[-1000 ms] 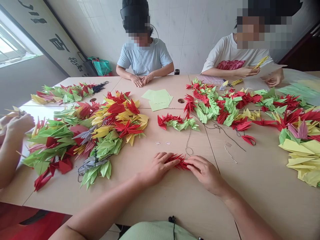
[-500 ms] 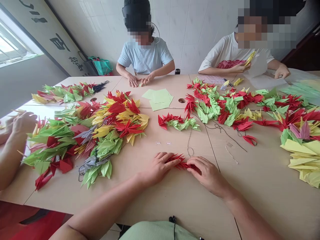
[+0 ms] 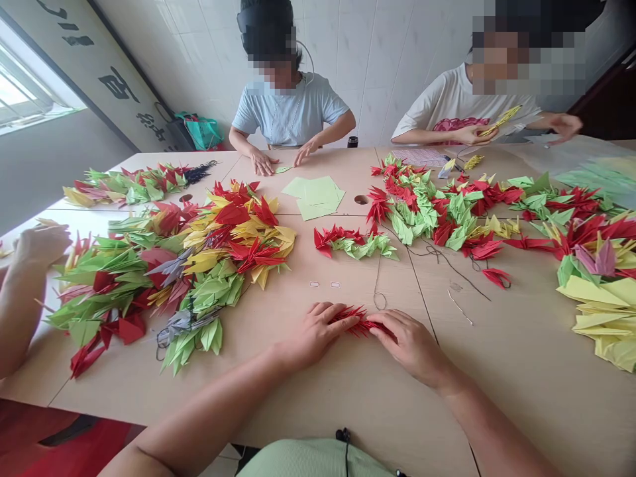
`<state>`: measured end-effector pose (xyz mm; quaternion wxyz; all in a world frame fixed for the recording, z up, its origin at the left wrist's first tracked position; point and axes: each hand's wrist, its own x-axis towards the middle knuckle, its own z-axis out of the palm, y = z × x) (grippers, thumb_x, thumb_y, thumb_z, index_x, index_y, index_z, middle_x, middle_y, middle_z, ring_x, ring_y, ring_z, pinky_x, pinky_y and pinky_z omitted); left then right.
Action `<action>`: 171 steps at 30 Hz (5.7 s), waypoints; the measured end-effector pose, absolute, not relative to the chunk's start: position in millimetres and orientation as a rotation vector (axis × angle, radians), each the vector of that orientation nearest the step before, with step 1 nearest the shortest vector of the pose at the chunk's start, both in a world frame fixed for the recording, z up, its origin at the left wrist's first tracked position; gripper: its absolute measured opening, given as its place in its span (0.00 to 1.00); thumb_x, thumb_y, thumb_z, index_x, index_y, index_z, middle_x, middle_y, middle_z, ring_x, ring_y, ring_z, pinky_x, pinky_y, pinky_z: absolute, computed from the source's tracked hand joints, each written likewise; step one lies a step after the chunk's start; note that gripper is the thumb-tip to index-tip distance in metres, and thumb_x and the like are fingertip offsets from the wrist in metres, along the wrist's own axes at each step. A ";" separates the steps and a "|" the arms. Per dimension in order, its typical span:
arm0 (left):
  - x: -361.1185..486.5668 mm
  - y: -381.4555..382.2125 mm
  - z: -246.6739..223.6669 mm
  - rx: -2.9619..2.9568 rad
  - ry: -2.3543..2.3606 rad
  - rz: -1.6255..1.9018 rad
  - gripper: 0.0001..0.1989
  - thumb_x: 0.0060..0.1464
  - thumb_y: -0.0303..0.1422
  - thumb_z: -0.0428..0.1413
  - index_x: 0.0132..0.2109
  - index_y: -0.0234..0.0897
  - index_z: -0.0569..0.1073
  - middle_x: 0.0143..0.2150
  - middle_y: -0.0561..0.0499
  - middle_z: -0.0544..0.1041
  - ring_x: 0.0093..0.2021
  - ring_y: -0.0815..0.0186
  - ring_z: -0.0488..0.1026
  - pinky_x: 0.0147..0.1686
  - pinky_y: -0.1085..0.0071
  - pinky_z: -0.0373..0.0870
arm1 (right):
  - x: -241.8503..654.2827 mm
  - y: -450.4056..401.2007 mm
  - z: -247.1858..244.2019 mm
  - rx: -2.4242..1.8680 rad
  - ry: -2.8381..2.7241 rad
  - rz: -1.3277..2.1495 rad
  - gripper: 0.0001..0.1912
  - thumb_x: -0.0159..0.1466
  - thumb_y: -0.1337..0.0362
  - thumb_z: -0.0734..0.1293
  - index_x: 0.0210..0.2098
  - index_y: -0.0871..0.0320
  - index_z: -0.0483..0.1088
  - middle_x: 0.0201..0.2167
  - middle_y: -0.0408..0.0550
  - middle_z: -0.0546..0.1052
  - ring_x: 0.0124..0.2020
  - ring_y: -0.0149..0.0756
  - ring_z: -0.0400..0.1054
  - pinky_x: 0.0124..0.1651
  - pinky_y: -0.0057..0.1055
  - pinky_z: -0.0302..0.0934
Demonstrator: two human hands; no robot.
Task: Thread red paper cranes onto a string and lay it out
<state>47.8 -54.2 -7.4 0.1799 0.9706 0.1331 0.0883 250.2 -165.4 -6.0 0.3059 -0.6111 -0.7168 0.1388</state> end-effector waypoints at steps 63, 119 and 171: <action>29.5 -27.1 -9.2 2.470 0.483 0.367 0.19 0.55 0.27 0.54 0.54 0.37 0.69 0.42 0.45 0.78 0.44 0.62 0.73 0.45 0.65 0.71 | 237.2 -156.7 -14.6 -1.763 -2.165 0.042 0.29 0.65 0.46 0.58 0.56 0.62 0.63 0.45 0.58 0.73 0.44 0.47 0.67 0.45 0.43 0.63; 44.2 -67.7 -19.3 2.915 0.509 0.144 0.44 0.56 0.57 0.38 0.67 0.26 0.46 0.68 0.38 0.48 0.68 0.53 0.42 0.66 0.54 0.40 | 236.4 -147.6 -29.8 -1.649 -2.483 -0.207 0.38 0.67 0.46 0.52 0.65 0.71 0.46 0.67 0.58 0.48 0.68 0.49 0.34 0.64 0.57 0.32; 44.7 -80.1 -12.7 2.853 0.400 0.130 0.43 0.56 0.56 0.40 0.67 0.28 0.43 0.69 0.39 0.47 0.69 0.52 0.41 0.65 0.53 0.42 | 231.7 -196.1 -27.0 -1.682 -2.408 -0.202 0.37 0.66 0.46 0.54 0.65 0.67 0.46 0.65 0.55 0.55 0.67 0.49 0.38 0.64 0.61 0.28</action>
